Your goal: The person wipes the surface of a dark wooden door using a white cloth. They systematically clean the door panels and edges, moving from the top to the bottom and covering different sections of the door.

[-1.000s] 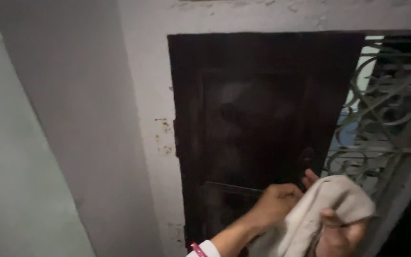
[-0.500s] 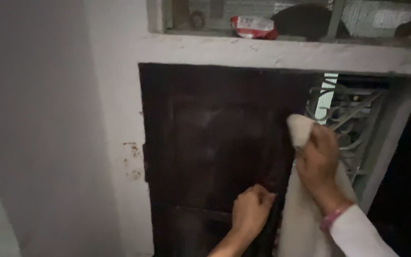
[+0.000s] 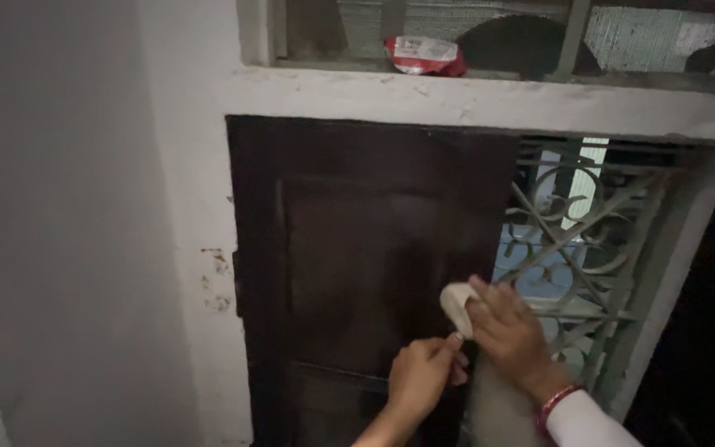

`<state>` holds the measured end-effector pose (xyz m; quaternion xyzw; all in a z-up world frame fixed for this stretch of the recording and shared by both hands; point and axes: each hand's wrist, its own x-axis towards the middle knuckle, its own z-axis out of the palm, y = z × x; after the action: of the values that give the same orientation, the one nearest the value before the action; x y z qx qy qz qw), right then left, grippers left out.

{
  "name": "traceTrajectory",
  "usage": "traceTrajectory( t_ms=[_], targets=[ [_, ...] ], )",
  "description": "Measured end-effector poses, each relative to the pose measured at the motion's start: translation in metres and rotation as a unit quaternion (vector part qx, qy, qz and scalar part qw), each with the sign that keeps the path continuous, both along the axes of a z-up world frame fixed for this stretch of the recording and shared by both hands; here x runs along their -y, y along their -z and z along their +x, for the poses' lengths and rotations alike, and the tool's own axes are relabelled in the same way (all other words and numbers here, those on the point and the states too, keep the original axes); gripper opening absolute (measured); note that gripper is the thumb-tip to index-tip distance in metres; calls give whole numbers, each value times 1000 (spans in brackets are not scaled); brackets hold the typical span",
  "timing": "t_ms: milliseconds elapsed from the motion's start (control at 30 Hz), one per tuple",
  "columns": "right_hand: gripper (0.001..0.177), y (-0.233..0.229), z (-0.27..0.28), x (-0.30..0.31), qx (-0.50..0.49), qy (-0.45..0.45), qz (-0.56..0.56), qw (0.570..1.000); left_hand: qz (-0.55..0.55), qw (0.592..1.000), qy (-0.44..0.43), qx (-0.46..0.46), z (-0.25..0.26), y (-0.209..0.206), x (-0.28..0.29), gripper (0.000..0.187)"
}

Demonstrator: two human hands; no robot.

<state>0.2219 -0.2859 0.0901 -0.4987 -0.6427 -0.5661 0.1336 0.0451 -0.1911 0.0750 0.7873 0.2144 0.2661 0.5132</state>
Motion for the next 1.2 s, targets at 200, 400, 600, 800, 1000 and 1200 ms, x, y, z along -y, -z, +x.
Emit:
traceTrajectory(
  t_ms=[200, 400, 600, 800, 1000, 1200],
  targets=[
    [17, 38, 8, 1, -14, -20, 11, 1000, 56, 998, -38, -1, -4, -1, 10, 51],
    [21, 18, 6, -5, -28, 27, 31, 999, 58, 998, -24, 20, -3, -2, 11, 54],
    [15, 3, 6, -10, -17, 20, 66, 997, 49, 999, -24, -1, -4, -3, 10, 56],
    [27, 60, 6, -10, -75, 64, 46, 994, 17, 1000, -19, 7, -5, -3, 10, 56],
    [38, 101, -5, -5, -152, 88, 55, 983, 45, 999, -10, 15, 1, 3, 3, 55],
    [40, 163, 3, -7, -265, 164, 40, 949, 67, 998, -7, 8, 6, 10, -4, 54]
  ],
)
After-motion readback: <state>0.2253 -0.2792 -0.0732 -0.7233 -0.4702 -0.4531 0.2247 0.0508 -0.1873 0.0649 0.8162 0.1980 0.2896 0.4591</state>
